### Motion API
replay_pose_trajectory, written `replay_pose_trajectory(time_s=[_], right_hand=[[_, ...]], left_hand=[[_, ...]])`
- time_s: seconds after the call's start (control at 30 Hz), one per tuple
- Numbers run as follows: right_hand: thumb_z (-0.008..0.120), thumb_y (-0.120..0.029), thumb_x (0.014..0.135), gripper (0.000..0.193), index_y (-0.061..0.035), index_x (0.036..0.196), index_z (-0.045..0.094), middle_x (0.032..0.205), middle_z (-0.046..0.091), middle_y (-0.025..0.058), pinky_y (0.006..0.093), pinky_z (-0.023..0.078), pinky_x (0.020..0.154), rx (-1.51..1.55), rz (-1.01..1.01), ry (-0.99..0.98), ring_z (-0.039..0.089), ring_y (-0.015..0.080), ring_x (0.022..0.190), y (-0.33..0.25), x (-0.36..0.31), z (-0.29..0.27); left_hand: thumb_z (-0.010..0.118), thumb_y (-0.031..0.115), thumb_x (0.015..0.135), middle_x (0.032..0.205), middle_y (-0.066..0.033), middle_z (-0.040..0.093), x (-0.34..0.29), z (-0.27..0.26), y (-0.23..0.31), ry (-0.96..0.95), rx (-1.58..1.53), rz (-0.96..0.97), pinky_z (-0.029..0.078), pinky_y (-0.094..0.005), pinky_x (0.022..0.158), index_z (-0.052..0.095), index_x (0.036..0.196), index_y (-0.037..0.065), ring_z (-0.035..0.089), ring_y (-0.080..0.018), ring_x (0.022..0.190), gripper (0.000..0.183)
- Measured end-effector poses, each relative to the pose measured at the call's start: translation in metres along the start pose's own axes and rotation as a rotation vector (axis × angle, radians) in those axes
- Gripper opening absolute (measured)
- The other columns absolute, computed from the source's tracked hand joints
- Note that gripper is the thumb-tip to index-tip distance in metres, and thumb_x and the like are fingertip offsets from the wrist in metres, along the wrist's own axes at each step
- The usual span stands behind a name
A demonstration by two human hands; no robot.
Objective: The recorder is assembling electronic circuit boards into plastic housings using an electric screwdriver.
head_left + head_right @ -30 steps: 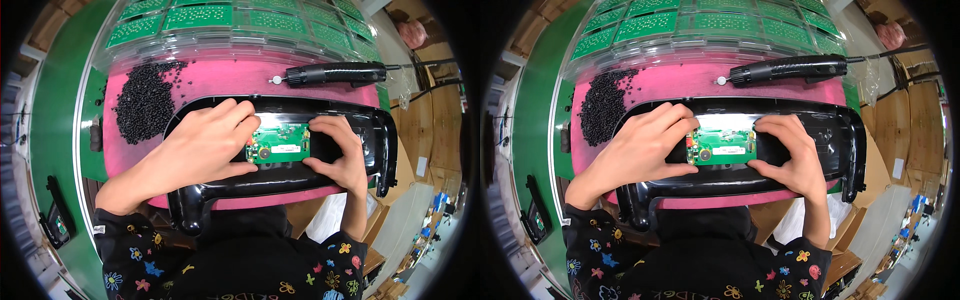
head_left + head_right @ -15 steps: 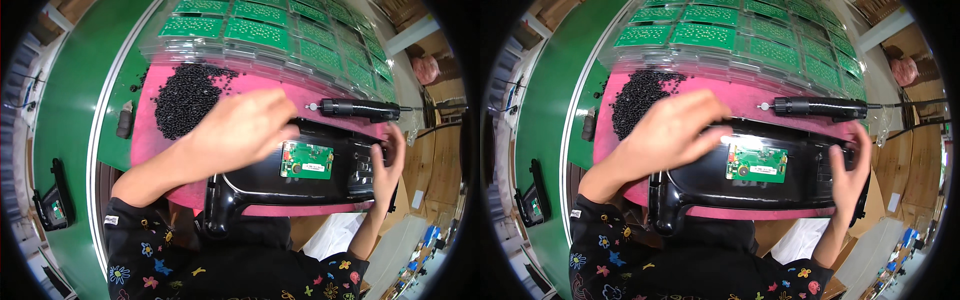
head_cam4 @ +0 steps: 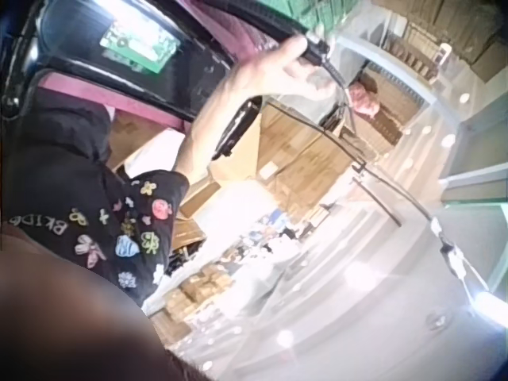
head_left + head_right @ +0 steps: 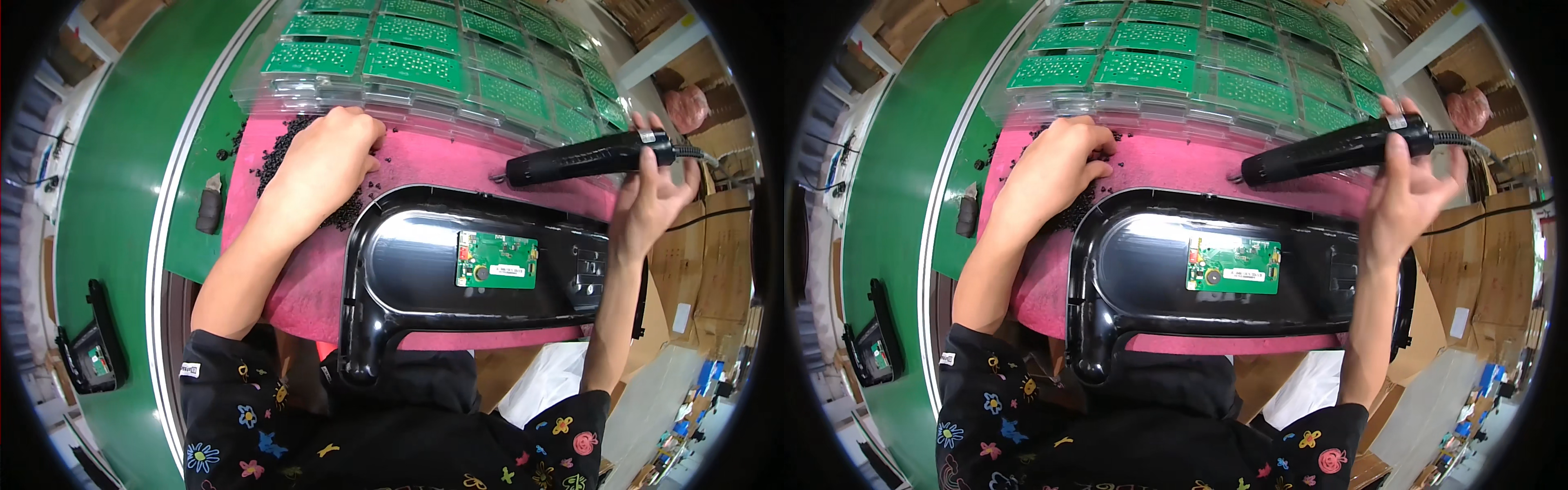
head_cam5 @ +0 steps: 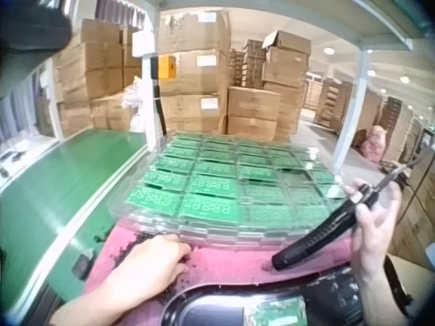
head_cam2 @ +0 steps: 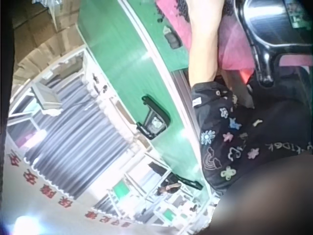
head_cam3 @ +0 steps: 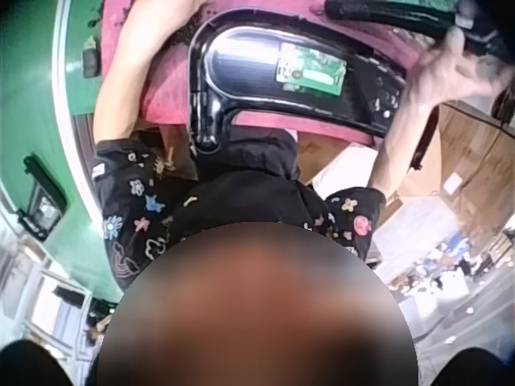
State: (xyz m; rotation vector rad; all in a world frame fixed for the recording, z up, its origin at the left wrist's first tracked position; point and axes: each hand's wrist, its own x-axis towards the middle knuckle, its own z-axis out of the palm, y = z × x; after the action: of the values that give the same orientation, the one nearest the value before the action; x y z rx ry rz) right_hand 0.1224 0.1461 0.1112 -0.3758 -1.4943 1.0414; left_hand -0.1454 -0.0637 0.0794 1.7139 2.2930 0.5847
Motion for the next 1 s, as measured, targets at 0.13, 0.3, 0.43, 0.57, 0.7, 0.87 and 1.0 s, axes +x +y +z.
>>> replay_pose_trajectory(time_s=[0.13,0.3,0.43,0.57,0.7,0.87,1.0], right_hand=[[0.068,-0.012,0.093,0.054,-0.0028,0.137,0.039,0.121,0.064,0.0201,0.0448,0.046,0.102,0.431,0.584,-0.168,0.063,0.0314,0.113,0.001,-0.015,0.018],[0.065,-0.013,0.094,0.033,-0.0080,0.124,0.052,0.094,0.059,0.0060,0.0400,0.045,0.097,0.486,0.624,-0.201,0.057,0.0217,0.095,-0.009,-0.021,0.016],[0.062,-0.014,0.096,0.030,-0.0143,0.124,0.050,0.093,0.052,0.0014,0.0432,0.038,0.104,0.723,0.543,-0.243,0.051,0.0181,0.098,-0.032,-0.022,0.020],[0.067,-0.016,0.093,0.030,-0.0183,0.116,0.049,0.087,0.049,-0.0054,0.0426,0.030,0.107,0.895,0.483,-0.224,0.049,0.0129,0.091,-0.043,-0.035,0.018],[0.072,-0.016,0.088,0.031,-0.0224,0.107,0.048,0.085,0.052,-0.0088,0.0405,0.032,0.100,0.958,0.477,-0.278,0.049,0.0103,0.088,-0.046,-0.046,0.028],[0.075,-0.021,0.089,0.033,-0.0267,0.109,0.049,0.084,0.056,-0.0115,0.0416,0.035,0.102,1.067,0.434,-0.388,0.053,0.0096,0.087,-0.044,-0.049,0.020],[0.076,-0.019,0.088,0.032,-0.0272,0.107,0.052,0.083,0.057,-0.0115,0.0413,0.035,0.101,1.024,0.431,-0.380,0.054,0.0094,0.085,-0.048,-0.046,0.011]], left_hand=[[0.070,0.002,0.078,0.093,-0.0175,0.069,0.003,0.000,0.008,0.018,0.111,0.007,0.053,-0.0469,0.084,0.071,0.096,-0.001,0.066,-0.0370,0.094,0.018],[0.068,0.000,0.078,0.091,-0.0191,0.068,0.006,0.008,0.010,0.063,0.212,0.067,0.053,-0.0479,0.081,0.070,0.091,-0.002,0.067,-0.0383,0.089,0.013],[0.067,-0.002,0.077,0.089,-0.0201,0.068,0.003,0.003,0.010,0.037,0.185,0.015,0.054,-0.0474,0.077,0.067,0.088,-0.004,0.067,-0.0388,0.084,0.011],[0.070,-0.002,0.078,0.085,-0.0164,0.070,0.006,-0.001,0.034,0.263,-0.100,0.164,0.056,-0.0372,0.072,0.070,0.089,-0.004,0.071,-0.0295,0.079,0.012],[0.075,-0.003,0.077,0.088,-0.0110,0.073,-0.003,-0.003,0.057,0.089,-0.761,0.271,0.056,-0.0287,0.073,0.073,0.091,-0.002,0.071,-0.0182,0.082,0.014],[0.074,-0.006,0.084,0.095,-0.0120,0.073,-0.005,0.007,0.059,-0.241,-1.176,0.096,0.058,-0.0264,0.077,0.072,0.095,-0.004,0.071,-0.0173,0.085,0.011],[0.069,-0.010,0.087,0.098,-0.0185,0.071,-0.007,0.015,0.057,-0.177,-1.495,0.107,0.061,-0.0320,0.080,0.065,0.100,-0.006,0.072,-0.0215,0.088,0.014]])
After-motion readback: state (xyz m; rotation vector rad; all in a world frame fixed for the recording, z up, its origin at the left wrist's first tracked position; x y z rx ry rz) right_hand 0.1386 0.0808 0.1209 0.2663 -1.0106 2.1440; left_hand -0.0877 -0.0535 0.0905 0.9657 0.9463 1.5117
